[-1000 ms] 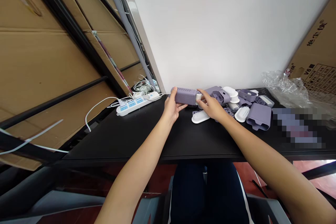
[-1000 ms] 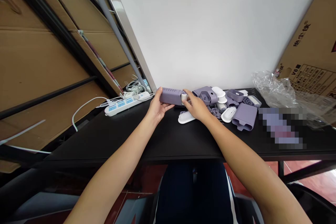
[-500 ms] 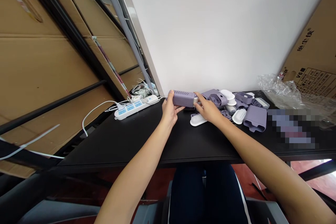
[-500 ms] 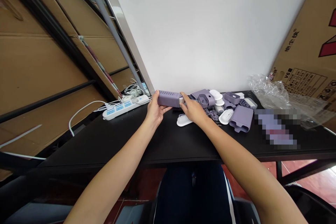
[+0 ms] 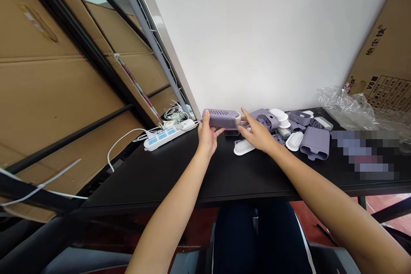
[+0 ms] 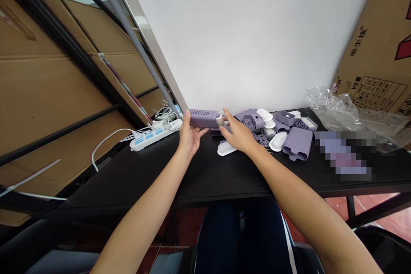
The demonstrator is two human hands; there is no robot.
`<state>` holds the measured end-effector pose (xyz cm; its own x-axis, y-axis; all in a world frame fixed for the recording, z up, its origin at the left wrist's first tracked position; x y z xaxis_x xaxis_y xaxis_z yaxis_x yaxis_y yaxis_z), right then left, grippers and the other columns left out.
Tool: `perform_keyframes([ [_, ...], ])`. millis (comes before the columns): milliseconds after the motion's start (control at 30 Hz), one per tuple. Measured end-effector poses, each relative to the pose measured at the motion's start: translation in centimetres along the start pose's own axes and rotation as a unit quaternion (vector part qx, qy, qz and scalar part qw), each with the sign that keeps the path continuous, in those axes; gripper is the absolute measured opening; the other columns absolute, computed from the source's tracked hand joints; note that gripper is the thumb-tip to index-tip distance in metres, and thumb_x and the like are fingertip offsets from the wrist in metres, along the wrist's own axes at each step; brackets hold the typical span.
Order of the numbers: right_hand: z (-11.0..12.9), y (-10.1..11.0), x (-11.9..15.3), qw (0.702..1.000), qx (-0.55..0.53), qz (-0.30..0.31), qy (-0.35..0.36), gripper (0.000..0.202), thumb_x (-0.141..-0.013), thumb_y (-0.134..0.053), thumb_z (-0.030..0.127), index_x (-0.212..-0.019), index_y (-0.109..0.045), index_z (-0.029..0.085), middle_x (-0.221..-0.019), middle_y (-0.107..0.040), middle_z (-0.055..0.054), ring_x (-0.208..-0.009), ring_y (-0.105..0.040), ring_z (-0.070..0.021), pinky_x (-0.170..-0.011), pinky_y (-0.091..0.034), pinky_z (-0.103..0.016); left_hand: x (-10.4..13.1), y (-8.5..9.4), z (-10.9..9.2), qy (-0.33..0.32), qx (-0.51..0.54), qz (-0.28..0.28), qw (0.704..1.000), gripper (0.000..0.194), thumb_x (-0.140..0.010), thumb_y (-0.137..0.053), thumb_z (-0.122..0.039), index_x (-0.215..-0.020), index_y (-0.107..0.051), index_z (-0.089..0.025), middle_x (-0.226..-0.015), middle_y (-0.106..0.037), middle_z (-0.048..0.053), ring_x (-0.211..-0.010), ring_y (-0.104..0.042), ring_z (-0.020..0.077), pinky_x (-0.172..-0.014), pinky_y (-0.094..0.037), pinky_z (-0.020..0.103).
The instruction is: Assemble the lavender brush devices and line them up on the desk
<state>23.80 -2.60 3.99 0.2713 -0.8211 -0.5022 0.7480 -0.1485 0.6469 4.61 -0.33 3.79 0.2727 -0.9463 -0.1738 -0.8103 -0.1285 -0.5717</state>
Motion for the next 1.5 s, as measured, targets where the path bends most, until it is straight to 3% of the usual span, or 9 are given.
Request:
perform_keyframes([
  [133,-1.1,1.4,-0.3,0.998,-0.015,-0.068,-0.005,0.048,-0.098,-0.049,0.037,-0.145,-0.056,0.025,-0.132,-0.069,-0.009,-0.115,-0.066,-0.0267,-0.089,-0.055,-0.040,-0.6,0.6,-0.3,0.017,0.028,-0.031,0.999,0.043,-0.090,-0.067,-0.057,-0.120,-0.066,-0.025,-0.134,-0.068,0.010,-0.121,-0.068,0.0281,-0.102,-0.056,0.051],
  [300,-2.4,3.9,-0.5,0.983,-0.054,-0.167,-0.057,0.044,-0.095,-0.049,0.030,-0.137,-0.061,0.022,-0.116,-0.073,-0.008,-0.101,-0.069,-0.0244,-0.087,-0.053,-0.041,-1.8,2.0,-0.1,0.094,0.050,-0.103,0.989,0.051,-0.095,-0.056,-0.062,-0.128,-0.061,-0.023,-0.127,-0.069,0.012,-0.114,-0.071,0.0247,-0.099,-0.059,0.044],
  [433,-2.5,3.2,-0.4,0.992,-0.034,-0.114,-0.043,0.041,-0.094,-0.050,0.026,-0.133,-0.064,0.022,-0.121,-0.073,-0.008,-0.109,-0.067,-0.0258,-0.091,-0.051,-0.041,-1.9,2.1,0.2,0.104,0.018,-0.091,0.990,0.049,-0.093,-0.061,-0.060,-0.126,-0.062,-0.023,-0.123,-0.071,0.011,-0.108,-0.073,0.0240,-0.096,-0.060,0.043],
  [533,-2.3,1.3,-0.4,0.995,0.085,-0.058,-0.014,0.039,-0.098,-0.049,0.030,-0.132,-0.066,0.020,-0.125,-0.072,-0.012,-0.116,-0.063,-0.0305,-0.097,-0.047,-0.044,-1.6,1.6,0.2,0.088,0.002,-0.067,0.994,0.048,-0.093,-0.062,-0.060,-0.125,-0.062,-0.025,-0.123,-0.071,0.011,-0.108,-0.073,0.0239,-0.096,-0.060,0.044],
  [733,-2.1,-1.9,-1.2,0.957,0.284,-0.047,-0.035,0.038,-0.094,-0.063,0.048,-0.112,-0.070,0.015,-0.114,-0.069,-0.020,-0.109,-0.058,-0.0363,-0.094,-0.042,-0.048,-1.5,1.5,0.1,0.076,-0.014,-0.069,0.995,0.047,-0.091,-0.062,-0.061,-0.123,-0.063,-0.026,-0.128,-0.070,0.010,-0.111,-0.072,0.0258,-0.096,-0.060,0.046],
  [933,-1.8,0.0,-1.1,0.990,0.115,-0.077,-0.008,0.021,-0.093,-0.062,0.037,-0.079,-0.059,0.022,-0.115,-0.068,-0.011,-0.110,-0.059,-0.0292,-0.094,-0.041,-0.042,-1.4,1.5,0.4,0.087,-0.023,-0.068,0.994,0.047,-0.092,-0.060,-0.061,-0.123,-0.064,-0.025,-0.129,-0.069,0.010,-0.108,-0.073,0.0247,-0.096,-0.059,0.046],
  [1033,-2.1,1.1,-0.7,0.997,0.025,-0.067,-0.014,0.023,-0.093,-0.058,0.034,-0.074,-0.051,0.023,-0.092,-0.067,-0.005,-0.092,-0.061,-0.0234,-0.081,-0.043,-0.035,-1.0,1.2,0.5,0.094,-0.025,-0.055,0.994,0.048,-0.092,-0.062,-0.061,-0.123,-0.064,-0.025,-0.127,-0.071,0.010,-0.107,-0.073,0.0246,-0.095,-0.059,0.046],
  [1367,-1.6,1.2,-0.2,0.993,-0.037,-0.092,-0.056,0.035,-0.102,-0.043,0.052,-0.082,-0.054,0.024,-0.097,-0.064,-0.006,-0.095,-0.060,-0.0230,-0.087,-0.045,-0.037,-0.2,0.3,0.4,0.076,-0.028,0.012,0.997,0.050,-0.089,-0.065,-0.063,-0.121,-0.068,-0.025,-0.129,-0.071,0.012,-0.109,-0.073,0.0269,-0.094,-0.059,0.045],
  [1500,-2.2,1.5,-0.1,0.977,-0.108,-0.157,-0.101,0.035,-0.092,-0.060,0.053,-0.109,-0.050,0.025,-0.106,-0.068,-0.006,-0.097,-0.063,-0.0234,-0.087,-0.048,-0.038,-0.2,0.4,0.8,0.096,-0.045,0.024,0.994,0.051,-0.087,-0.067,-0.063,-0.119,-0.069,-0.023,-0.125,-0.072,0.013,-0.108,-0.073,0.0289,-0.093,-0.060,0.047],
])
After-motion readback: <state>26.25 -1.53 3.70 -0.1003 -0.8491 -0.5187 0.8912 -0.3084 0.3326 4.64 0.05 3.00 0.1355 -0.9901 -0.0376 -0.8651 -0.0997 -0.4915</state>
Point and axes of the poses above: each hand's wrist, its own x-axis away from the middle knuckle, its own y-axis out of the back of the hand, z = x × y, the point moved 3 cm from there along -x, towards the middle knuckle
